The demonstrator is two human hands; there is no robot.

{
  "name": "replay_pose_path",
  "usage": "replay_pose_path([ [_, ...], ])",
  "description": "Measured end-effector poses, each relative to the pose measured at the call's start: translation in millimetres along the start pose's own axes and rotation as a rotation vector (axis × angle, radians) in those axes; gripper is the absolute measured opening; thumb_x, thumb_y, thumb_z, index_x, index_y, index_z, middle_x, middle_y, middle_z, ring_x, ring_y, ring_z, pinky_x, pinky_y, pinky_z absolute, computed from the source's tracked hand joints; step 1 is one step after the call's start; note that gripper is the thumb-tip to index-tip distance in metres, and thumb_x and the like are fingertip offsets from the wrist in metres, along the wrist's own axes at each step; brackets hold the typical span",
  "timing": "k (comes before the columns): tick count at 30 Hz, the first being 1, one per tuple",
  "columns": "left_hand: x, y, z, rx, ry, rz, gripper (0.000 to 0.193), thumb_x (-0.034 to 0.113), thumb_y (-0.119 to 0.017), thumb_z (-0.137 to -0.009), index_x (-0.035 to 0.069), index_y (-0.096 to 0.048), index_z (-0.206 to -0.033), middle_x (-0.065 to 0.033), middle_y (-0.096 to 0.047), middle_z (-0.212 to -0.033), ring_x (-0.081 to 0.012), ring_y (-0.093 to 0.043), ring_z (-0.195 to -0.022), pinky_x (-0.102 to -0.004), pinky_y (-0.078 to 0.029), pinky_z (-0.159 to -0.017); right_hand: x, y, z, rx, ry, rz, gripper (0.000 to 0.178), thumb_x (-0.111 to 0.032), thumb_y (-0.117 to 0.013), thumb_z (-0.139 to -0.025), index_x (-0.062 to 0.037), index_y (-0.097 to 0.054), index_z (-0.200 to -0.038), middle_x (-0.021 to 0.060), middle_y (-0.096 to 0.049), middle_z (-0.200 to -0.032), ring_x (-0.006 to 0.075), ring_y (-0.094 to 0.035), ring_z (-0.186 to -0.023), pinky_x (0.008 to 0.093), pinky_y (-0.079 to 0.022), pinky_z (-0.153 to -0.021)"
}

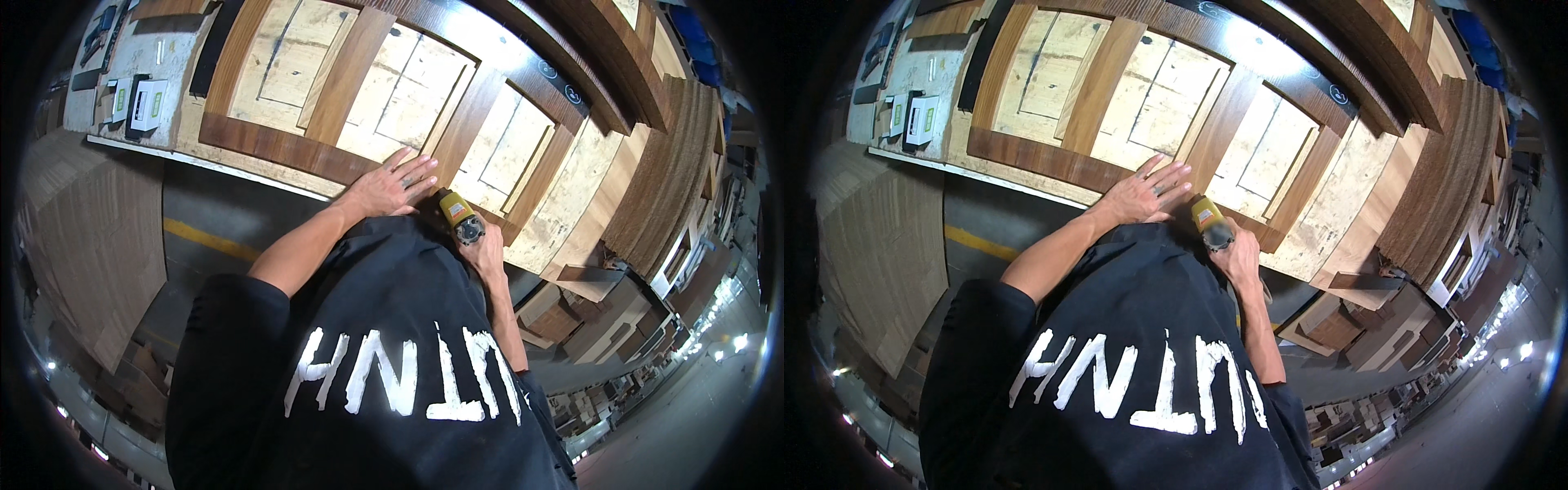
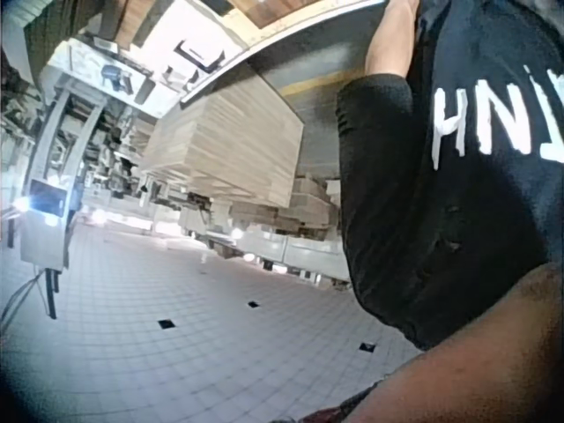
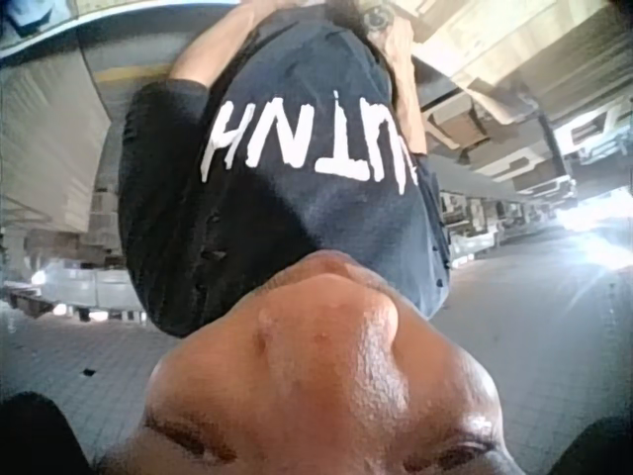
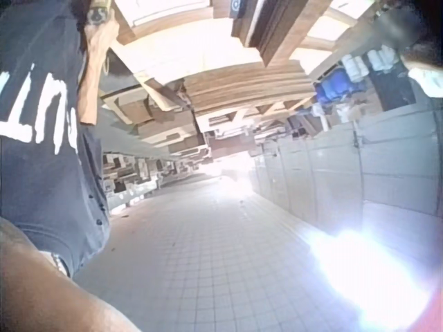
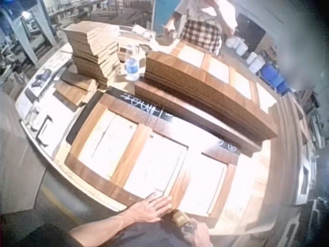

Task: The person assembles a wooden frame on a workbench using a pneumatic nail gun. They position wooden strips, drive nails to join them, and flip the frame to continue assembly. Another person works nearby on similar pieces.

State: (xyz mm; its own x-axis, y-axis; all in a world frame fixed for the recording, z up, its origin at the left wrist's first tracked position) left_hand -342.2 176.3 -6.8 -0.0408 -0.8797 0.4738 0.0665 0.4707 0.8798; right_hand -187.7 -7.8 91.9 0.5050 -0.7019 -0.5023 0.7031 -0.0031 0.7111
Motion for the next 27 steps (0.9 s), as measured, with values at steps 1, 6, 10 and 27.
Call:
replay_pose_path([
  [1,0,0,0,0.004,-0.001,0.001,0.082,0.052,-0.069,-0.089,0.015,-0.04,-0.156,-0.0114,-0.024,-0.169,-0.0261,-0.02,-0.157,-0.0501,-0.01,-0.129,-4,2,0,-0.003,0.002,0.011,0.03,-0.017,-0.073,-0.08,-0.0037,-0.068,-0.107,0.0251,-0.069,-0.081,0.0457,-0.067,-0.082,0.0505,-0.053,-0.074],
  [6,1,2,1,0.015,-0.006,-0.002,0.082,0.052,-0.069,-0.089,0.015,-0.04,-0.156,-0.0114,-0.023,-0.169,-0.0262,-0.019,-0.157,-0.05,-0.01,-0.129,0,0,-1,-0.019,0.011,0.003,0.03,-0.016,-0.073,-0.08,-0.0031,-0.067,-0.106,0.0249,-0.069,-0.08,0.0452,-0.068,-0.08,0.0505,-0.054,-0.073],
  [10,0,0,1,0.011,-0.003,-0.002,0.082,0.053,-0.068,-0.09,0.015,-0.039,-0.157,-0.0108,-0.022,-0.17,-0.026,-0.019,-0.157,-0.0501,-0.01,-0.129,3,-2,-3,-0.025,0.02,-0.001,0.028,-0.016,-0.073,-0.08,-0.0033,-0.067,-0.104,0.0248,-0.069,-0.079,0.0452,-0.068,-0.079,0.0509,-0.053,-0.073],
  [27,0,1,3,0.054,0.011,-0.105,0.082,0.046,-0.062,-0.093,-0.006,-0.038,-0.153,-0.0187,-0.03,-0.165,-0.0306,-0.025,-0.155,-0.0511,-0.012,-0.128,-7,-13,-13,-0.082,-0.003,0.023,0.044,-0.016,-0.076,-0.075,0.0023,-0.069,-0.115,0.0268,-0.071,-0.088,0.0436,-0.07,-0.086,0.0477,-0.055,-0.08],
])
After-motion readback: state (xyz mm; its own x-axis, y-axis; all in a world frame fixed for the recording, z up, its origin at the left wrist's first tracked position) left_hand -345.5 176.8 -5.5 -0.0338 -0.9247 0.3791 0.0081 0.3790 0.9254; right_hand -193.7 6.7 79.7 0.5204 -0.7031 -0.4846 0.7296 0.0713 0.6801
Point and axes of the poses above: each hand's wrist, its own z-axis away from the middle knuckle, its own y-axis out of the back of the hand, x = y × z, the point moved 2 cm from there along -z, towards the middle knuckle
